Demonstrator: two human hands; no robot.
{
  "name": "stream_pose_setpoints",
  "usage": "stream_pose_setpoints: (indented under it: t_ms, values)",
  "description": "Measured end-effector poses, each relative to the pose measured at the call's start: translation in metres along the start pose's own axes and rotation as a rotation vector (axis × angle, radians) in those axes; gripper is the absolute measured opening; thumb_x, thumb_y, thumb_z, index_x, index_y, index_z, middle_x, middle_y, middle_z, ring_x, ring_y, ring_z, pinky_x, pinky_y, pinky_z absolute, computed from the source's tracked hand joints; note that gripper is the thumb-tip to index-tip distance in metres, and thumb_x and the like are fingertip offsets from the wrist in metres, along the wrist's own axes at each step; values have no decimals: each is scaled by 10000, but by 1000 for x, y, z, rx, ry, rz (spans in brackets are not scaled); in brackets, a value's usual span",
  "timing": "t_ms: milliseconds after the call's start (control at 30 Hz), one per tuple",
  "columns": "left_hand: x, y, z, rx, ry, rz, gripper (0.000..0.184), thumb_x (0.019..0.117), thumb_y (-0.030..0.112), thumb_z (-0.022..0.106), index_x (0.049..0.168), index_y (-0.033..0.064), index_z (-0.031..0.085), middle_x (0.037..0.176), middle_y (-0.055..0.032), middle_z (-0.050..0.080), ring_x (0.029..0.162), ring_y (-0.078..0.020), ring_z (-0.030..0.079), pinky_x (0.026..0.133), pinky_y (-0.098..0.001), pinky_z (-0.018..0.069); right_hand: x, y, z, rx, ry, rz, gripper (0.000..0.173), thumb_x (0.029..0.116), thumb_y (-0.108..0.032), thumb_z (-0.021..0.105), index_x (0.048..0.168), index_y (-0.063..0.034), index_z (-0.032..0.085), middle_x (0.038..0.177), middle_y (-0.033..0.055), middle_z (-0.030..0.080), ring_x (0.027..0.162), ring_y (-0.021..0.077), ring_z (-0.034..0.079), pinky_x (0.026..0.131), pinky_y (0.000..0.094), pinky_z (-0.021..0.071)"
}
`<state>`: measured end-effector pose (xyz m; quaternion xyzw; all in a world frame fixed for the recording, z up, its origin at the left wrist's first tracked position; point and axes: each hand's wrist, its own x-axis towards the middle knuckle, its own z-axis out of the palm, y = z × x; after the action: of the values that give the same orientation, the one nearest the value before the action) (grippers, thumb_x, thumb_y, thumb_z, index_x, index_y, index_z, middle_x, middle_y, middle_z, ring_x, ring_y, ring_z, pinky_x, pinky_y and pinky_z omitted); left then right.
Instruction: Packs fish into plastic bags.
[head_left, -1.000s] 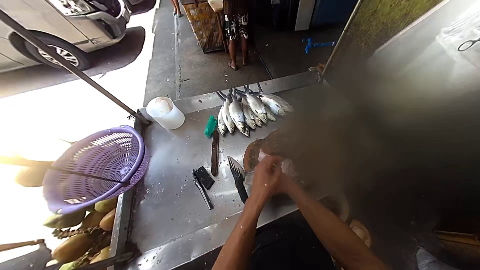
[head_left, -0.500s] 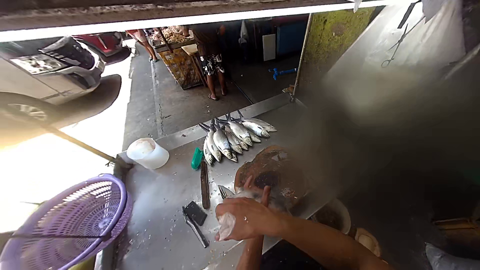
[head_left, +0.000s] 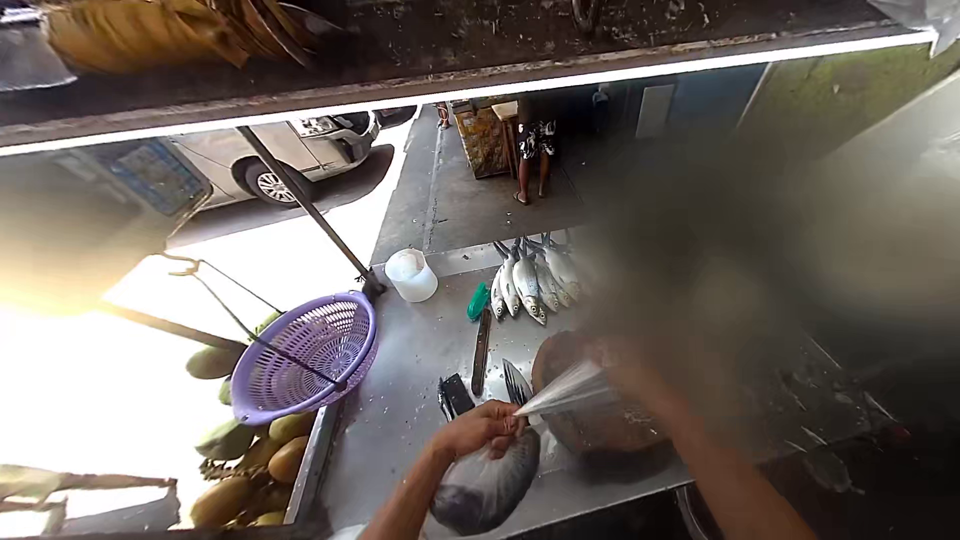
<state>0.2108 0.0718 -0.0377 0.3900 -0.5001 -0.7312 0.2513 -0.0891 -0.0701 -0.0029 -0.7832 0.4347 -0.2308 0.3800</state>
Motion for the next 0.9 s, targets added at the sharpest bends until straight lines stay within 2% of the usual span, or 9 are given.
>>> stream_pose_setpoints:
  t_ms: [100,167,267,367,500,600,700,800,900]
  values:
    - [8,58,-26,765,122,-208,334,1076,238,450,944,15,662,715,-65,601,637,-176,586,662,-407,514,-27,34,35,236,-31,206,374,1034,-311,577,895,26,665,740,88,594,687,171,574,691,385,509]
    - [19,95,-28,997,258,-79,348,1065,215,447,949,-8,687,780,-107,663,753,-226,648,793,-492,519,-46,34,57,551,-109,355,340,1069,-309,517,976,-6,638,689,15,520,583,99,503,584,297,479]
    - [36,132,0,760,465,388,311,987,154,426,744,89,609,694,40,588,715,-74,576,804,-318,479,-51,5,85,964,-321,487,286,1103,-361,402,1157,-128,560,678,-57,496,515,48,448,489,229,412]
    - [57,127,28,98,372,600,268,1004,273,500,808,253,682,739,137,649,668,28,594,660,-182,520,-36,-27,95,1086,-334,426,267,1104,-257,394,1279,-105,525,752,-52,572,587,27,526,557,213,471]
    - [56,117,31,224,183,464,235,1018,327,551,833,254,677,710,160,623,617,54,562,614,-150,496,-25,5,53,959,-33,164,242,1050,-77,448,1183,73,583,942,28,647,829,1,605,793,201,534]
    - [53,90,30,546,112,245,220,1003,270,545,886,120,655,779,86,668,734,-11,626,728,-251,539,-6,66,25,506,-125,-18,294,1037,-242,544,935,16,639,749,9,573,658,48,535,645,259,483]
    - [61,37,27,337,237,143,229,892,229,661,1038,54,675,1016,-20,741,975,-117,688,913,-337,557,-25,71,17,187,-171,-105,392,1050,-309,553,907,45,642,746,115,570,699,183,533,694,374,459]
    - [89,-11,26,26,484,286,377,810,120,591,1173,20,615,1222,-110,719,1140,-190,669,970,-381,540,-29,51,31,175,-108,-77,384,1048,-308,557,961,49,668,805,155,624,758,221,590,748,405,495]
    - [127,-27,39,414,535,222,485,713,76,658,1185,-33,623,1186,-143,667,1109,-222,638,960,-432,531,-7,34,42,531,-19,244,323,1068,-243,524,1009,59,624,729,84,562,603,139,531,601,311,487]
